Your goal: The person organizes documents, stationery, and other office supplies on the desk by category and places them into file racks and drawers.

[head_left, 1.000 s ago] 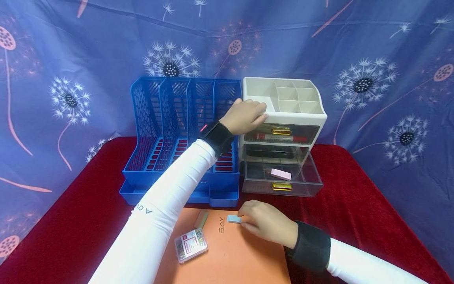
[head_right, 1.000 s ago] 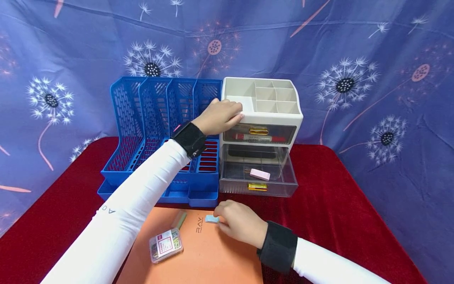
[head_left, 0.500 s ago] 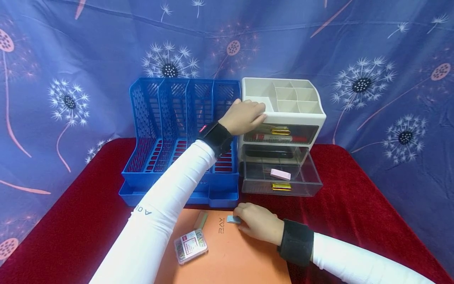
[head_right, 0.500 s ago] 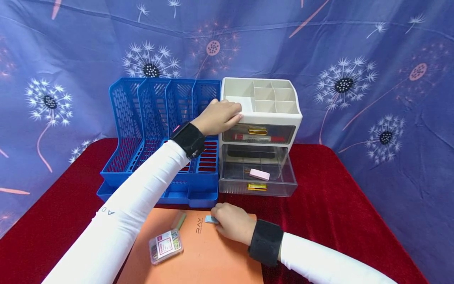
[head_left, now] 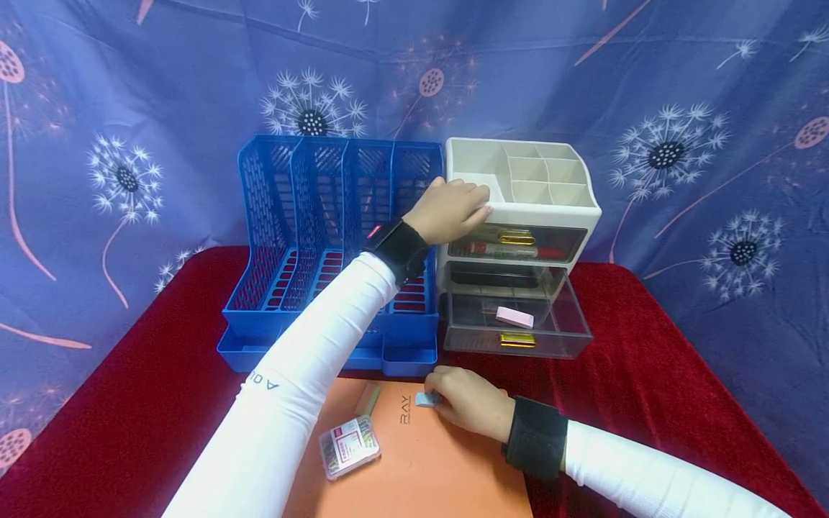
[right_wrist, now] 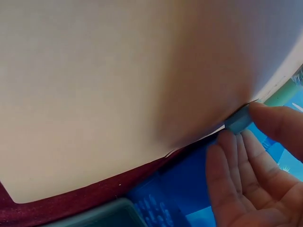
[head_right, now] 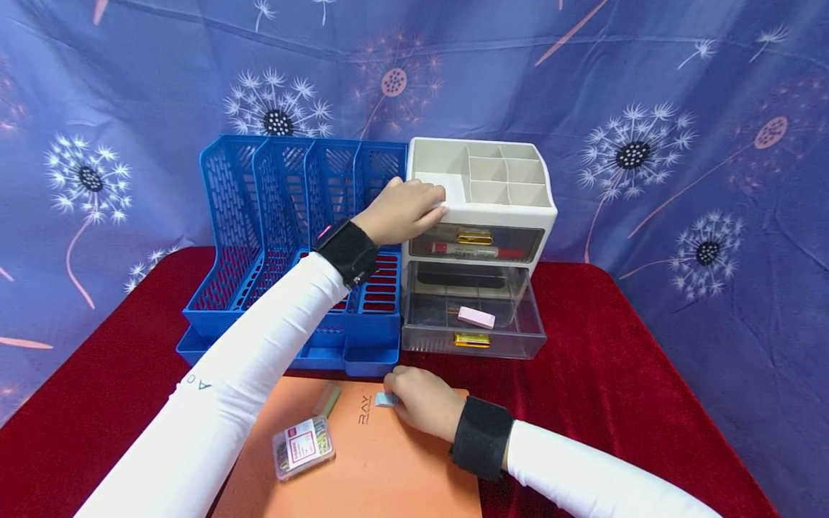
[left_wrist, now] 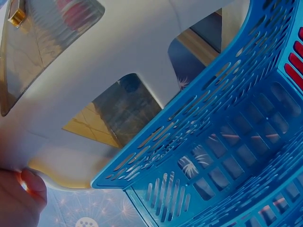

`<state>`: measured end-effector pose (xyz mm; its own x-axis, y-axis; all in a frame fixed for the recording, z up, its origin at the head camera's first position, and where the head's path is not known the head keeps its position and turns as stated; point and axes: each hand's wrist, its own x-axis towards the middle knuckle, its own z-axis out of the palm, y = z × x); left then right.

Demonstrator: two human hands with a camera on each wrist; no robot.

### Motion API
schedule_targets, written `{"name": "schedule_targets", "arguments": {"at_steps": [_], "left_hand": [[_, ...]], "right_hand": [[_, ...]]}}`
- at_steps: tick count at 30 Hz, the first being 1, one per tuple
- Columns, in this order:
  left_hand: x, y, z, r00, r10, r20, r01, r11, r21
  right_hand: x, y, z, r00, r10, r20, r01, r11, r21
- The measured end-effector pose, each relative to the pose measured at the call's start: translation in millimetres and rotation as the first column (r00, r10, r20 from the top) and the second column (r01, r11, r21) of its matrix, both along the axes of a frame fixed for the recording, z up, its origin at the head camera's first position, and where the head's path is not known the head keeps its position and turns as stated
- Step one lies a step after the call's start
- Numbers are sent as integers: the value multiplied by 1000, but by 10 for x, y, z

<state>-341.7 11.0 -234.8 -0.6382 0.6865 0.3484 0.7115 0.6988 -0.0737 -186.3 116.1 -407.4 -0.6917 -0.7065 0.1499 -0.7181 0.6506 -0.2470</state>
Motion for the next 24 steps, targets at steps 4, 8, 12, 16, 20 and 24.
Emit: {"name": "schedule_targets", "arguments": {"at_steps": [4, 8, 12, 16, 20, 24], "left_hand": [[-6, -4, 3, 1000, 0, -6, 0, 1000, 3], [-7, -8, 0, 1000, -5, -6, 5, 1000, 5], [-6, -8, -5, 1000, -3, -6, 3, 1000, 2], [-3, -7, 6, 1000, -3, -5, 3, 1000, 3], [-1, -6, 15, 1000, -7, 0, 7, 1000, 3], [-3, -12, 14, 1000, -5, 5, 5, 1000, -4]], "right_hand": [[-3, -9, 7, 1000, -6, 23, 6, 1000, -8], [5, -14, 10, 999, -7, 41, 7, 1000, -11], [33, -13, 25, 999, 2, 45, -2, 1000, -6], [67, -4, 79, 999, -2, 51, 2, 1000, 5], [96, 17, 148, 999, 0, 38, 0, 1000, -13], [114, 56, 240, 998, 3, 57, -1, 999, -43]]}}
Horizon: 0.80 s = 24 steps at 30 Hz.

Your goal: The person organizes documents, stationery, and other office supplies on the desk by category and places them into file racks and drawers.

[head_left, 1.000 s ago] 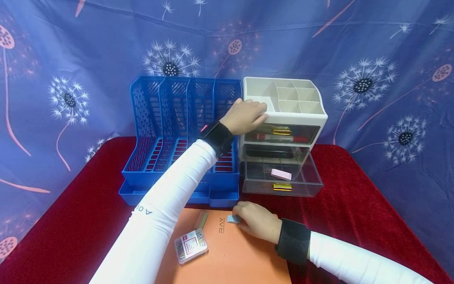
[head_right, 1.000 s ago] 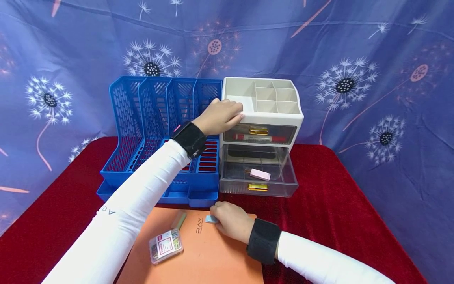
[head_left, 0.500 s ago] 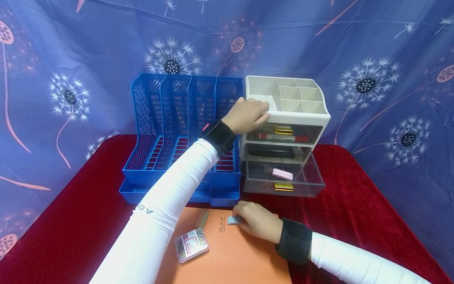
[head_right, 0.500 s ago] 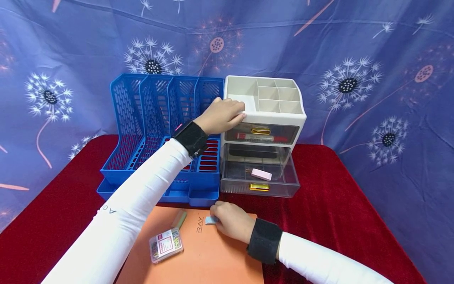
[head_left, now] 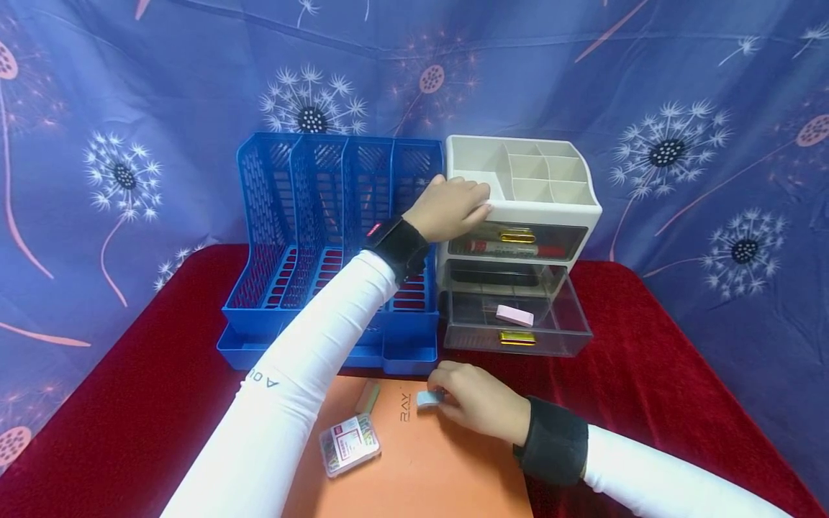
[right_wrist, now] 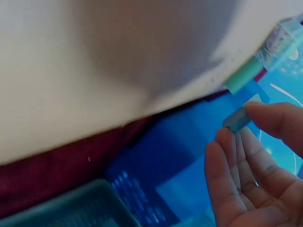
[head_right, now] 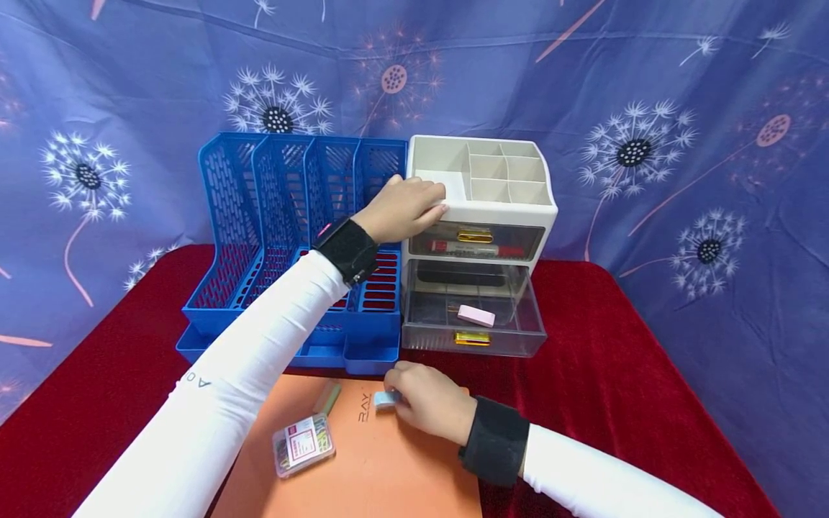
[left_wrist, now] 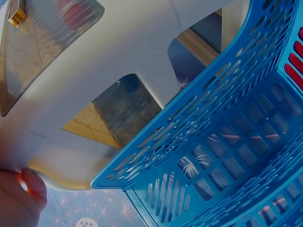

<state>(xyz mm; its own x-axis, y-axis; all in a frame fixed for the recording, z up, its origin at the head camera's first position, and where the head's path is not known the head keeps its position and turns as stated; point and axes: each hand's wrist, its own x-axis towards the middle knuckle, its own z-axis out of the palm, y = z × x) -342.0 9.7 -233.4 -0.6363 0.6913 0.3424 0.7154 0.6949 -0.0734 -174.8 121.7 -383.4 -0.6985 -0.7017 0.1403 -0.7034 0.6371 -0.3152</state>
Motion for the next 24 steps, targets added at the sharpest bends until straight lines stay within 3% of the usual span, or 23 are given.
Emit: {"name": "schedule_targets", "arguments": {"at_steps": [6, 18, 24], "left_hand": [[-15, -1, 5, 1000, 3, -11, -3, 1000, 6], [-32, 10, -6, 1000, 0, -3, 0, 1000, 15], [-32, 5, -26, 1000, 4, -3, -4, 1000, 18]], "right_hand": [[7, 90, 174, 999, -2, 33, 4, 999, -41], [62, 305, 630, 999, 10, -48, -17, 990, -138], [14, 440, 795, 993, -42, -115, 19, 981, -193]]}}
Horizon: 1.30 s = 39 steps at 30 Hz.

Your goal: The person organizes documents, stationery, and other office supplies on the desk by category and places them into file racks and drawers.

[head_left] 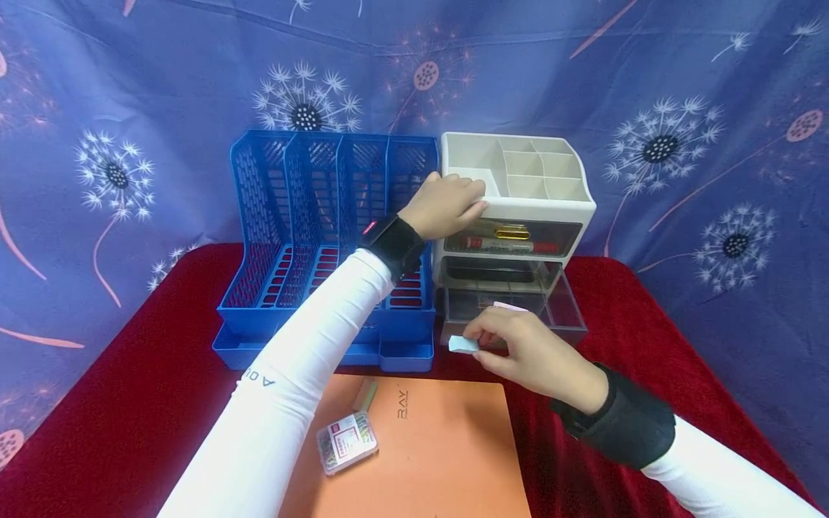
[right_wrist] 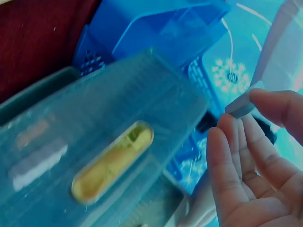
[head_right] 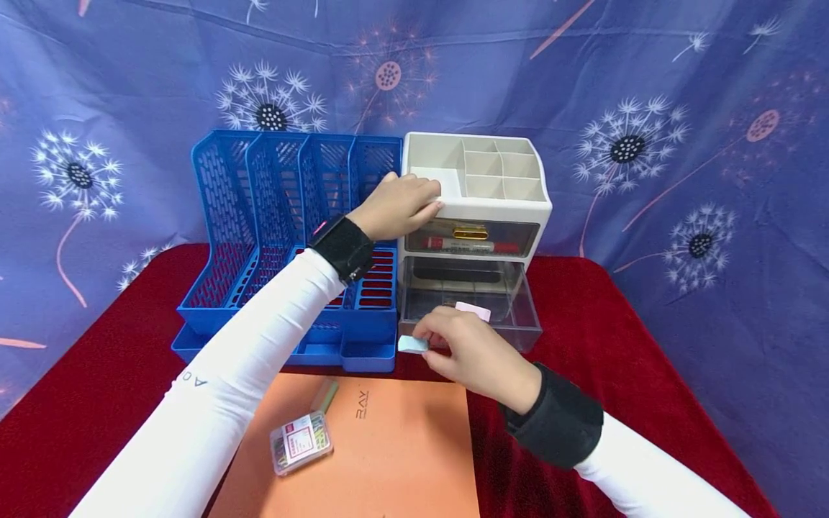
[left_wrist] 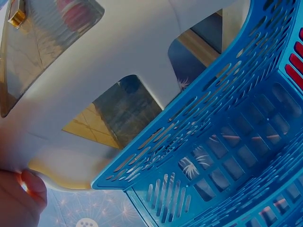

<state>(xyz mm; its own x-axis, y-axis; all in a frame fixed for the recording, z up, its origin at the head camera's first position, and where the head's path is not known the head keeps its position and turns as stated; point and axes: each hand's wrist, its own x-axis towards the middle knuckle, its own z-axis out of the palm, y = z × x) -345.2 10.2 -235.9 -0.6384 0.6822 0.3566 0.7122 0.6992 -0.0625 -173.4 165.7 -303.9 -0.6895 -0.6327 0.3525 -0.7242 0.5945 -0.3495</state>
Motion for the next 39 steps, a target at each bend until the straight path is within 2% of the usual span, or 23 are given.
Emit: {"name": "schedule_targets", "arguments": {"at_steps": [7, 13, 23, 34, 39], "left_hand": [[17, -11, -2, 1000, -2, 3, 2, 1000, 11], [13, -15, 0, 1000, 3, 1, -3, 1000, 7], [-12, -7, -13, 1000, 1, 5, -1, 1000, 4], [25, -12, 17, 1000, -3, 5, 3, 1000, 2], [36, -19, 17, 1000, -9, 9, 9, 1000, 2]], "right_hand": [[-83, 144, 118, 995, -81, -64, 80, 997, -20], [-196, 290, 184, 979, -198, -52, 198, 980, -16], [-397, 527, 106, 950, -313, -5, 313, 949, 25], [-593, 632, 5, 932, -359, 54, 356, 933, 59], [-636, 616, -68, 926, -374, 42, 370, 925, 84]]}}
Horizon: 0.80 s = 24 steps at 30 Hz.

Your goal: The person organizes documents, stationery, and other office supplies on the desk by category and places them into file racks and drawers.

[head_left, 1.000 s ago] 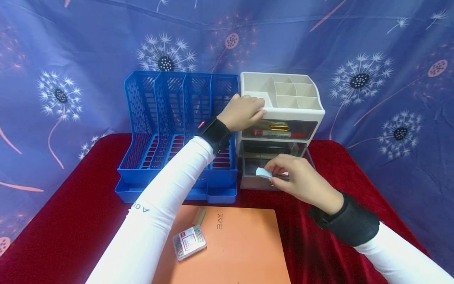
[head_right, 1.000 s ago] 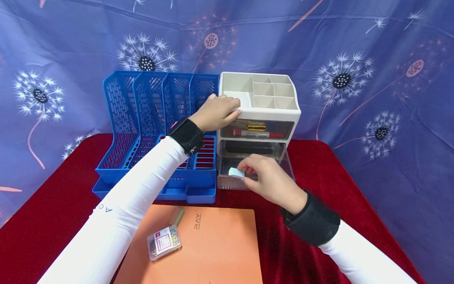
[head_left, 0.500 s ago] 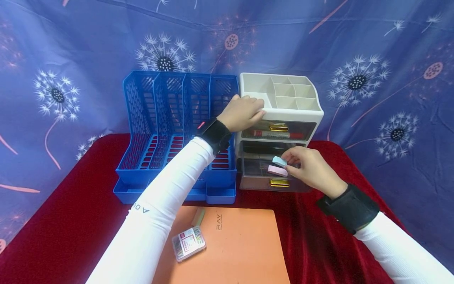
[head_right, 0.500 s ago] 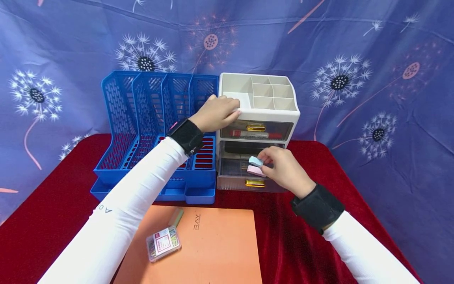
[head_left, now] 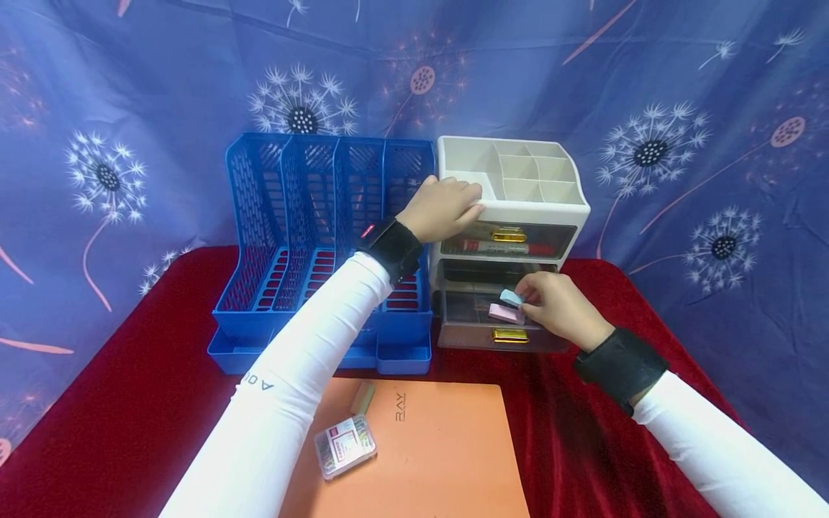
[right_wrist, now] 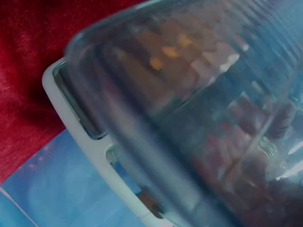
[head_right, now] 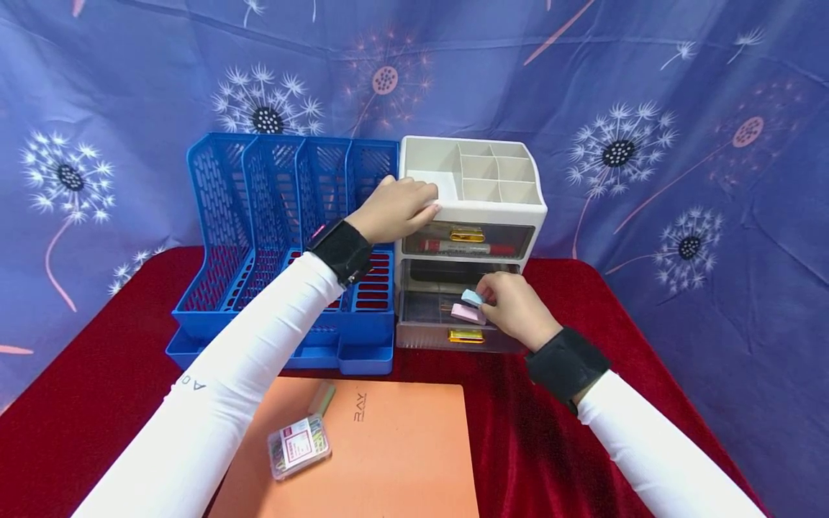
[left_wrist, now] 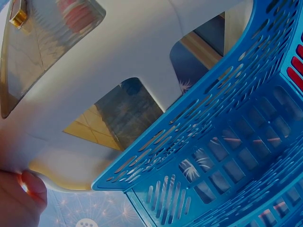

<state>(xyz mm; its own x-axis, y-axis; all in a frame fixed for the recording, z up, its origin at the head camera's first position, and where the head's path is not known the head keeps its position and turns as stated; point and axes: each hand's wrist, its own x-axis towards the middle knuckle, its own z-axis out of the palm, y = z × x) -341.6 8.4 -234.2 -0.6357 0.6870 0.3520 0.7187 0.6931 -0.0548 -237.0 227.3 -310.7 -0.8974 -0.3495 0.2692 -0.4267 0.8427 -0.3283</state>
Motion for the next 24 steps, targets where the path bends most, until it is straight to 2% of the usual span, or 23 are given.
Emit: {"name": "schedule_targets", "arguments": {"at_steps": [5, 11, 24], "left_hand": [[-3, -4, -6, 1000, 4, -2, -4, 1000, 2], [-8, -3, -20, 1000, -1, -7, 1, 1000, 5], [-7, 6, -13, 1000, -5, 4, 5, 1000, 9]], "right_hand": [[-55, -27, -27, 1000, -24, -16, 25, 999, 29], [-125, -36, -31, 998, -57, 35, 54, 994, 94], [-150, -75, -7, 999, -11, 31, 5, 981, 191]]}}
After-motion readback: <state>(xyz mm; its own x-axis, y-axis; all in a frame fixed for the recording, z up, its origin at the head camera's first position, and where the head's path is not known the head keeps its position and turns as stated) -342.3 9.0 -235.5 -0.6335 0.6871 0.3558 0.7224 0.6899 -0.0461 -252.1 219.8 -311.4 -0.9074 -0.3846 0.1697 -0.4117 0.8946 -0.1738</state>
